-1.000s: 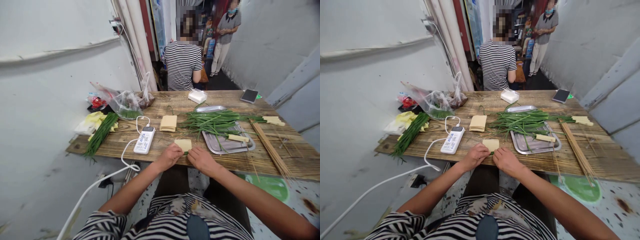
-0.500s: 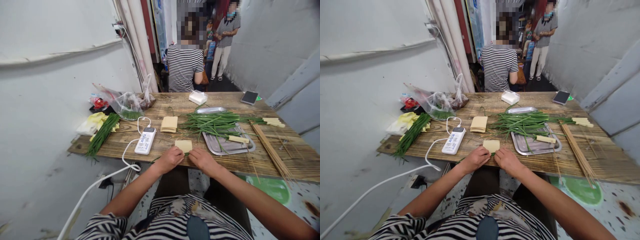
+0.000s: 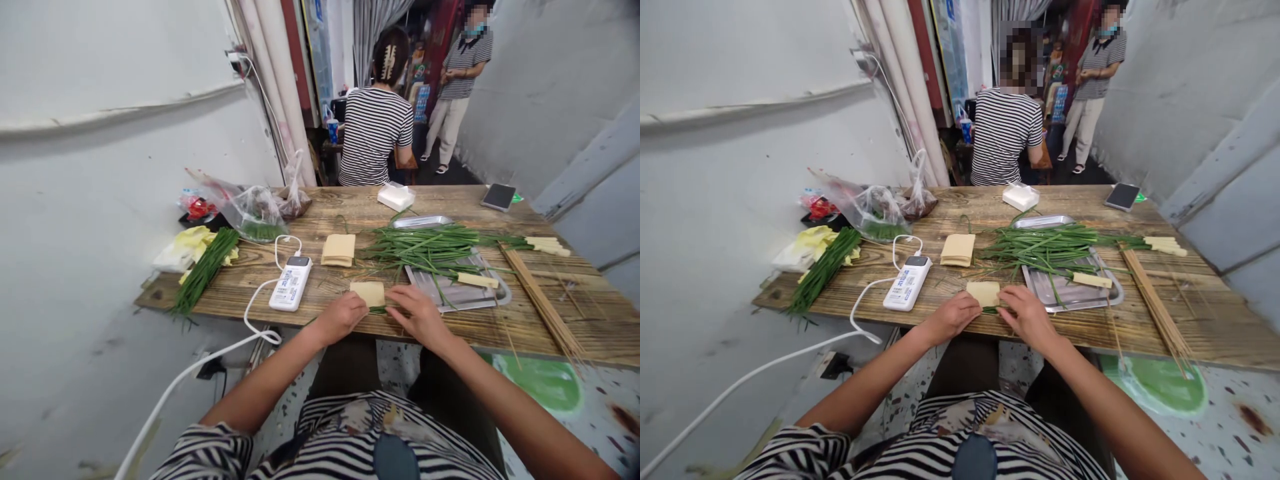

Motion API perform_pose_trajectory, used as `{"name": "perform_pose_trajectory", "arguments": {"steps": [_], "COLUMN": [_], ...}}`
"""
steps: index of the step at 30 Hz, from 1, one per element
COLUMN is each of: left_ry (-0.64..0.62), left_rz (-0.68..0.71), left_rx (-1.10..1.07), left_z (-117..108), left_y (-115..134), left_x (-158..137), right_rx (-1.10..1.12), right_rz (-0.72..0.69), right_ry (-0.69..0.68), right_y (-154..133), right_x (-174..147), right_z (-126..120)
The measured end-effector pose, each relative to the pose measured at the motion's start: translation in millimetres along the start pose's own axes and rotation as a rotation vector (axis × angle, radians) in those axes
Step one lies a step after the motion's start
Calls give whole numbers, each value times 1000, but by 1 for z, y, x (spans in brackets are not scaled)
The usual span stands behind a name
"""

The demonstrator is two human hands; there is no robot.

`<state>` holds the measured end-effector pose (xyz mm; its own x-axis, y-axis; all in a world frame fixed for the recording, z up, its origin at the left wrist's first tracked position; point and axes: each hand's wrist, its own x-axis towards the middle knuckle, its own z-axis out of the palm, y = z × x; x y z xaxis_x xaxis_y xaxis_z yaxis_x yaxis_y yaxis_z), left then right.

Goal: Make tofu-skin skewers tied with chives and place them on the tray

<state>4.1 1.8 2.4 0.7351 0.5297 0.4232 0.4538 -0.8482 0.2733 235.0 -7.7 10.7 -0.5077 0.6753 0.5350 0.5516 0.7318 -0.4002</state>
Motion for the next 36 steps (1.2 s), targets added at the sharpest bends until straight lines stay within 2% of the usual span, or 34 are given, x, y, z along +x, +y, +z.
{"name": "perform_pose_trajectory", "arguments": {"steps": [2, 6, 12, 18, 22, 28, 31, 36], "left_ry": [-4, -1, 30, 3, -2, 118, 129, 54], "left_rz": [-1, -32, -89, -161, -186, -156, -134, -278], "left_rx": [-24, -57, -144, -236, -129, -73, -97, -100], "left_z": [-3, -7, -5, -8, -8, 5, 6, -4], "left_y": [-1, -1, -6, -8, -3, -10, -13, -7], "left_x": [2, 3, 3, 7, -1, -13, -12, -3], "right_rx": [-15, -108, -153, -29, 5, 48, 66, 76], "right_rz": [34, -22, -39, -37, -33, -28, -16, 31], "right_ry": [-11, -156, -193, -182, -193, -174, -167, -173], "right_y": [1, -5, -7, 1, 2, 3, 3, 3], "right_x": [-3, -1, 7, 9, 11, 13, 13, 13], "right_z": [-2, 6, 20, 22, 23, 23, 23, 22]}}
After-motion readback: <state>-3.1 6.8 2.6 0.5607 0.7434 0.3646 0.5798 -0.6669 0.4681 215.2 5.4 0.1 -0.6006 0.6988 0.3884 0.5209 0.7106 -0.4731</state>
